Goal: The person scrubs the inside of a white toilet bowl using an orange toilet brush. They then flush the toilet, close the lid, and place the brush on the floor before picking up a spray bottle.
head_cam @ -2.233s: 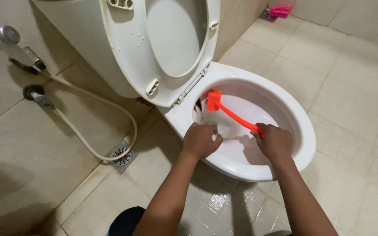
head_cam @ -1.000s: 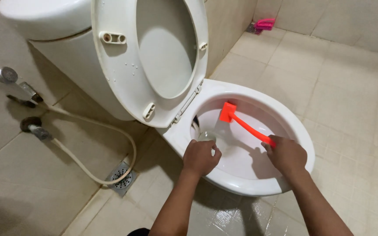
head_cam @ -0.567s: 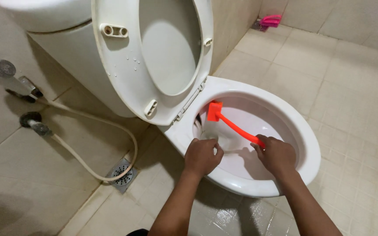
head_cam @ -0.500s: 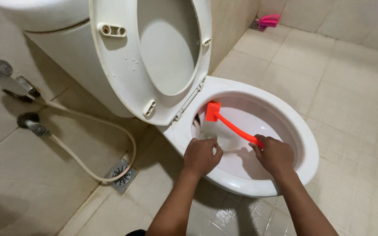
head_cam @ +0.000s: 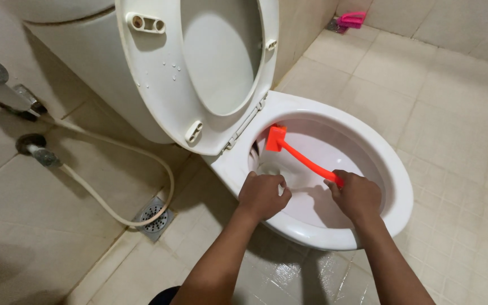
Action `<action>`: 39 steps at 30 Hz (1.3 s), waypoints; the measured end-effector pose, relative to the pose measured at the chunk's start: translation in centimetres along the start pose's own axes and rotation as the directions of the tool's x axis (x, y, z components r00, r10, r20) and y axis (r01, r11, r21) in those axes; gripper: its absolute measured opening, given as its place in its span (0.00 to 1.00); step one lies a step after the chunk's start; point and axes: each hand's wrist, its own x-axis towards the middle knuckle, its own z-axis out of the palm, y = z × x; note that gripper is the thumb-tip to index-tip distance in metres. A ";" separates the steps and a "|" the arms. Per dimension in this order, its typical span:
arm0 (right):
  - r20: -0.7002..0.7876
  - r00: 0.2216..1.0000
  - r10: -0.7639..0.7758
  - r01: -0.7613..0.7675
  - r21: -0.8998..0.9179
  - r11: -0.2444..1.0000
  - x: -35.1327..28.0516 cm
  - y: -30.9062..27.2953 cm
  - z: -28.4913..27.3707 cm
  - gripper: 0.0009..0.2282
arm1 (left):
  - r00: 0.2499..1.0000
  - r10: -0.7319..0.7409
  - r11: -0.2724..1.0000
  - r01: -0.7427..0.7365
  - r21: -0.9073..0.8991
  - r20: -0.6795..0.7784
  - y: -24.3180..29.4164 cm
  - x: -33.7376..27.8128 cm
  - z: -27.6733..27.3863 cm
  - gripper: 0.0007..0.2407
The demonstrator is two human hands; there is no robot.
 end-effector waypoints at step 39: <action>-0.029 0.973 0.227 -0.225 0.073 0.972 -1.2 -1.2 -0.5 0.15 | 0.944 0.126 0.841 -0.265 0.471 0.306 -5.3 6.5 2.0 0.21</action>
